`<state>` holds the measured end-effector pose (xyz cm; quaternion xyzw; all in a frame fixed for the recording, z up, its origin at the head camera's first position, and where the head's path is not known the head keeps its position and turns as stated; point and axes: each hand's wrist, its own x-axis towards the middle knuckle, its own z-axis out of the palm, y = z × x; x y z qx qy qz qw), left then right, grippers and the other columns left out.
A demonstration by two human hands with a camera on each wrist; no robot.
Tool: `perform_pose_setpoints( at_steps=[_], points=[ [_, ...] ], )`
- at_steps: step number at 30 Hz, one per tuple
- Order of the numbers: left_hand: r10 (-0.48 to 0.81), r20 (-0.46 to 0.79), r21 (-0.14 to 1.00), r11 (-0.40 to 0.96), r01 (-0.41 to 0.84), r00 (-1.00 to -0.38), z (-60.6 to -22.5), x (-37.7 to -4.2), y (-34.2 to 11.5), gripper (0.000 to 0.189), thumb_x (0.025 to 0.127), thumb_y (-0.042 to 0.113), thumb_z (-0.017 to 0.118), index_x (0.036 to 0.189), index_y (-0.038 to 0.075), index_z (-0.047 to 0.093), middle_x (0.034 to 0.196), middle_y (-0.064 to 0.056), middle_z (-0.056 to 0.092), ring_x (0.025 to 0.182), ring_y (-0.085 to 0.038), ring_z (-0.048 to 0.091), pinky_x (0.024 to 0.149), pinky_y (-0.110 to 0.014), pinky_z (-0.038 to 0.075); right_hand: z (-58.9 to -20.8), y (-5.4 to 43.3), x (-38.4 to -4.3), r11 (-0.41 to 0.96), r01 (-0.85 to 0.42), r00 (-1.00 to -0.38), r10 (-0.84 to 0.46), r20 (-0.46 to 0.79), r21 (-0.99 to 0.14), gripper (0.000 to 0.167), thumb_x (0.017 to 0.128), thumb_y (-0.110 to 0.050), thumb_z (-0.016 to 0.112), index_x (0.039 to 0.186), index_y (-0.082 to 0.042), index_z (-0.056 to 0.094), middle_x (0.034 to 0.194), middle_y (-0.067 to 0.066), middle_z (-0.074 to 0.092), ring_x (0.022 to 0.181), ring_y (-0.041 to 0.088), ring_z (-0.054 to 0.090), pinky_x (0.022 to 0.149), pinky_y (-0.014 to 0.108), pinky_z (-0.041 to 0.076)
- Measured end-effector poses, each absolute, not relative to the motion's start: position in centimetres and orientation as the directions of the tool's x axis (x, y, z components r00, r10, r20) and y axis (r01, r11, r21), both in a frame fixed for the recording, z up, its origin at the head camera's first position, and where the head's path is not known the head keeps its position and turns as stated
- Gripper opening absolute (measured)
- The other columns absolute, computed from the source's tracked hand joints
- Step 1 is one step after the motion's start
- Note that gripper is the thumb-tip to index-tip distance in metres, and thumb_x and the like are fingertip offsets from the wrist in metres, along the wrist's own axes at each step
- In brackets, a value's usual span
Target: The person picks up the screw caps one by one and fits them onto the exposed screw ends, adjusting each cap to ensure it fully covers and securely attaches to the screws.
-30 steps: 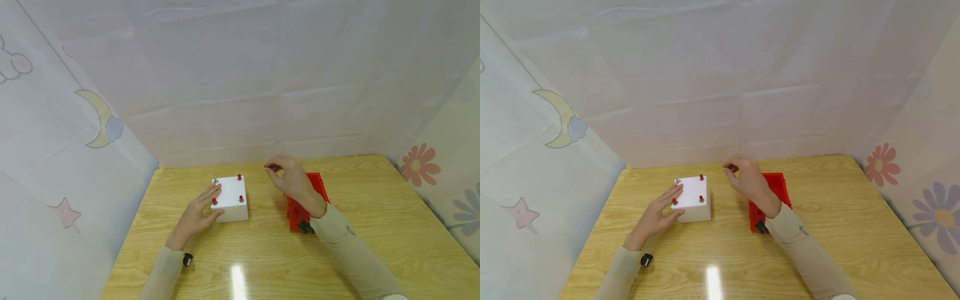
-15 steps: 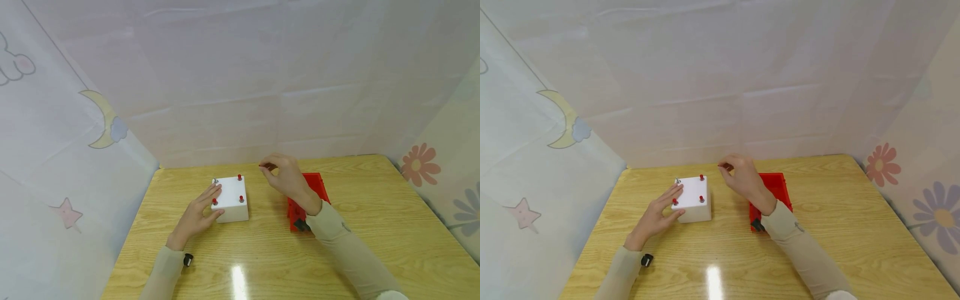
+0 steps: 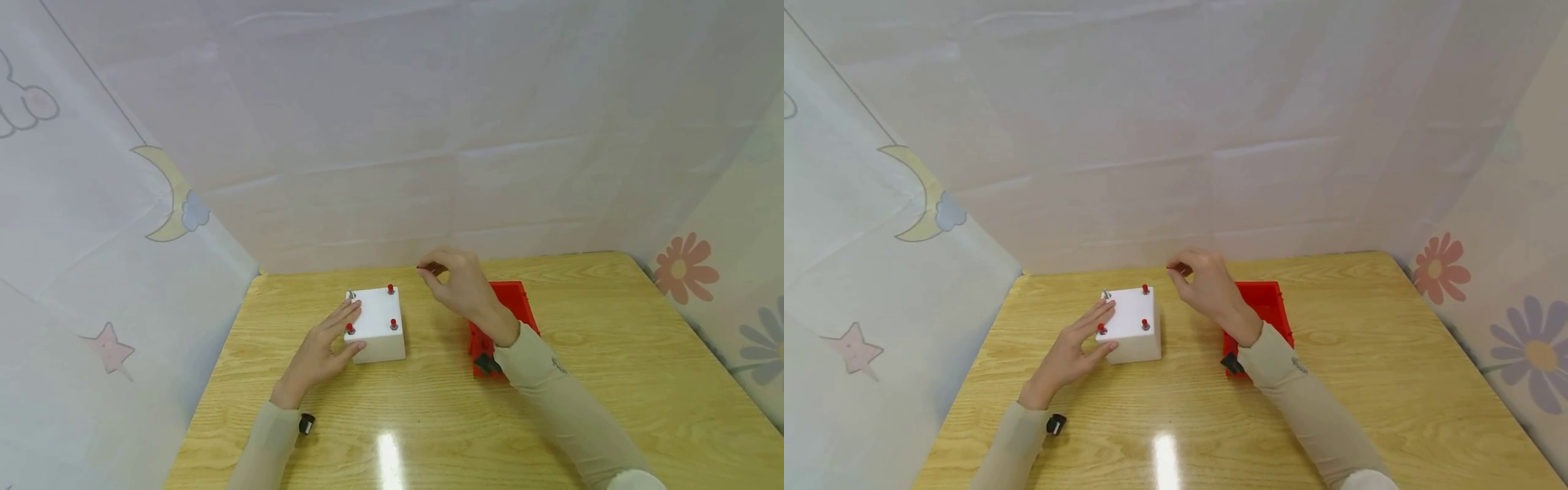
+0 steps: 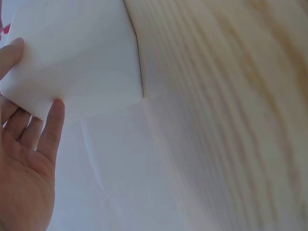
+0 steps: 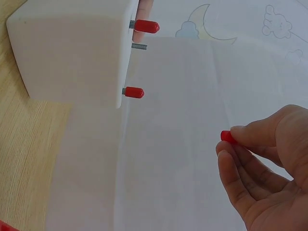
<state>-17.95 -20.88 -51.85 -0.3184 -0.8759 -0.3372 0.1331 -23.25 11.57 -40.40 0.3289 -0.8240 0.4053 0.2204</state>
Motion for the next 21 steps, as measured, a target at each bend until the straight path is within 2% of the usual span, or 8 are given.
perform_pose_setpoints(
  at_steps=[15, 21],
  points=[
    [0.466, 0.444, 0.513, 0.568, 0.643, -0.766, -51.8, -17.9, -20.8, 0.069, 0.098, 0.026, 0.081, 0.158, 0.008, 0.052, 0.168, -0.008, 0.046, 0.159, -0.031, 0.037, 0.130, -0.034, 0.033, -39.9, 10.8, -23.6, 0.426, -0.751, -0.653, -0.361, 0.666, -0.505, 0.006, 0.090, 0.004, 0.081, 0.095, 0.002, 0.080, 0.091, 0.010, 0.080, 0.077, 0.023, 0.076, 0.076, 0.038, 0.069],
    [0.463, 0.440, 0.514, 0.573, 0.638, -0.770, -51.8, -18.0, -20.8, 0.069, 0.098, 0.027, 0.081, 0.158, 0.009, 0.052, 0.168, -0.005, 0.046, 0.160, -0.030, 0.037, 0.130, -0.034, 0.033, -39.6, 10.3, -23.6, 0.432, -0.739, -0.666, -0.357, 0.655, -0.516, 0.005, 0.092, 0.002, 0.081, 0.096, 0.000, 0.081, 0.092, 0.011, 0.080, 0.079, 0.022, 0.076, 0.077, 0.038, 0.069]
  ],
)
